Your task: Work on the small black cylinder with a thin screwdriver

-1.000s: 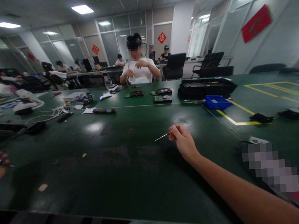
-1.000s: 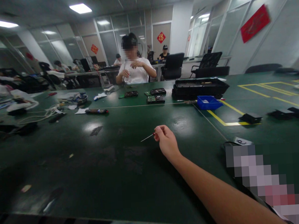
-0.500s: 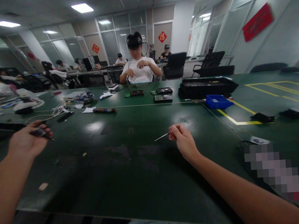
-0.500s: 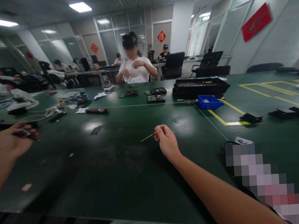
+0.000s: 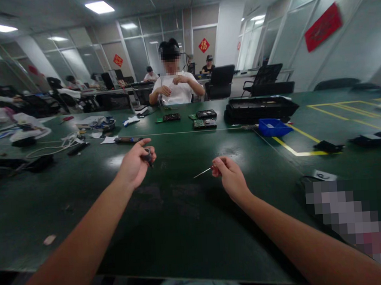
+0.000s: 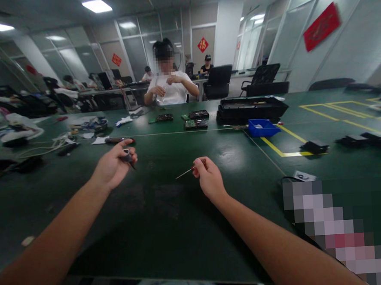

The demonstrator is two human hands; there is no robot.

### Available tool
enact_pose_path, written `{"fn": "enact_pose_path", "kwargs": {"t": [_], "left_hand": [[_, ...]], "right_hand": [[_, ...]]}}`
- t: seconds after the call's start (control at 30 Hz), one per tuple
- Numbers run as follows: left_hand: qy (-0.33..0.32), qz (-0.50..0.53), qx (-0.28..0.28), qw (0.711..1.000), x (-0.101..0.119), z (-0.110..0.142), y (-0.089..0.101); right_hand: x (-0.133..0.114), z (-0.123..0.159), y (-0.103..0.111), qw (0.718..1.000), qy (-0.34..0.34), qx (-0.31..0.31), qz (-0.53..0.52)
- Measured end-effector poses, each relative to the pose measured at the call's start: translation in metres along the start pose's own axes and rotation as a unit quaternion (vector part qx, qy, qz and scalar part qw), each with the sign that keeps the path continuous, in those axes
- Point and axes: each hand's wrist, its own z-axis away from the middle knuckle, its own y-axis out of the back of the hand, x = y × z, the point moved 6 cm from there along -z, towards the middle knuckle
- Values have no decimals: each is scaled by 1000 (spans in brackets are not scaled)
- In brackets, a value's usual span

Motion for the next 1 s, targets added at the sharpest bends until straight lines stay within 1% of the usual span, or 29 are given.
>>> {"fn": "enact_pose_path", "kwargs": {"t": [0.07,0.17,0.27,0.33,0.4,0.43,0.53,0.6,0.63,0.67,0.7,0.83,1.0], "left_hand": [[9,-4,-38,999,-15,6,-27],[1,-43,-65,997,-36,15,-55],[-20,-130,-99,986,-58,21,-69],[-38,-204,-125,970,-72,24,-70],[-57,-288,-148,944,-84,26,-67],[-66,-332,-165,926,-90,27,-65],[-93,-460,-224,854,-105,29,-60],[-116,-519,-248,810,-111,29,-59],[-127,-536,-249,796,-112,29,-58],[-138,-545,-247,789,-113,28,-57],[-146,-546,-243,788,-112,27,-57],[-170,-525,-237,800,-106,24,-57],[-200,-495,-237,812,-98,24,-59]], "right_hand": [[0,0,0,1000,2,-4,2],[-2,1,0,1000,4,-11,6],[-6,2,1,1000,8,-7,10],[-7,3,0,1000,9,-5,13],[-8,3,-1,1000,11,-6,18],[-8,3,-1,1000,12,-7,21],[-6,3,-4,999,14,-13,29],[-4,3,-5,999,7,-20,31],[-3,3,-6,999,2,-24,29],[-2,3,-7,999,-1,-29,25],[-2,3,-8,999,-4,-36,20],[-6,4,-11,999,5,-51,10],[-10,6,-7,999,26,-20,-15]]}}
